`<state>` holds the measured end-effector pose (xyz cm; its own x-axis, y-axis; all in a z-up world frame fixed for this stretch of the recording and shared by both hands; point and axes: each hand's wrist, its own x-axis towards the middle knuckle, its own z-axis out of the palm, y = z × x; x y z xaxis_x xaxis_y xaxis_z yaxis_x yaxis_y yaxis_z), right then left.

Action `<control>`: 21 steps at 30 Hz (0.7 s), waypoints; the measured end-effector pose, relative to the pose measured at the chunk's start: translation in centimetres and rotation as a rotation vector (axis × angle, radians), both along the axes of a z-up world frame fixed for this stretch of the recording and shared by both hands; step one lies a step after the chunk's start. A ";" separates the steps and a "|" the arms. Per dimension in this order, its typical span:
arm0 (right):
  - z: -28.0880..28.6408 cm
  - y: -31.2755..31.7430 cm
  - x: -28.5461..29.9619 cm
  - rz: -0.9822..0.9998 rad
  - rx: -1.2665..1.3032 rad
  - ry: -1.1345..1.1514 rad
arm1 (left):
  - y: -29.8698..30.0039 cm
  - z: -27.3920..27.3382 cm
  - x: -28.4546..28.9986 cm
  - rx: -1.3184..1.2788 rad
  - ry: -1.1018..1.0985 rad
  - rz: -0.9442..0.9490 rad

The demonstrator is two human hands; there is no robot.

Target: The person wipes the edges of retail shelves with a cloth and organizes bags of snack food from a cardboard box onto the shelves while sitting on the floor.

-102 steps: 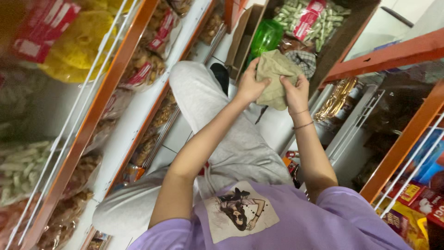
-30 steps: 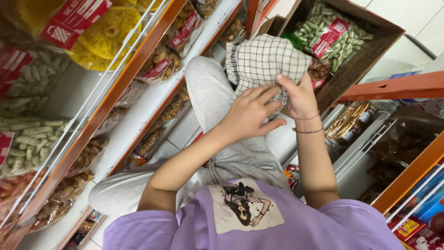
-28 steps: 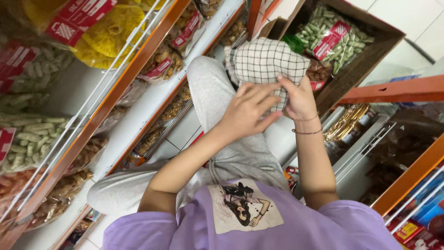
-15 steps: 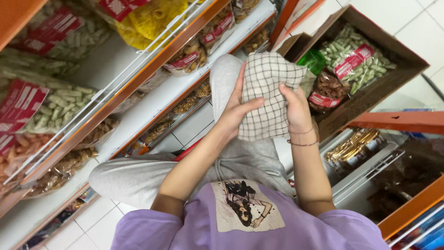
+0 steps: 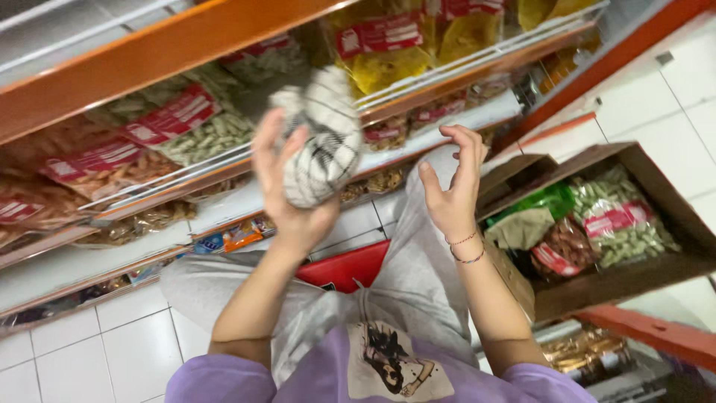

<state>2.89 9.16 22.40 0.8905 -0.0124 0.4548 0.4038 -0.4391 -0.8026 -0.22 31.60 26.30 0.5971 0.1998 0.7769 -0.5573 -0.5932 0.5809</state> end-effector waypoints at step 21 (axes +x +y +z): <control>8.9 10.2 12.4 0.023 -0.370 -0.716 | 5.8 6.8 12.4 1.048 -0.403 0.718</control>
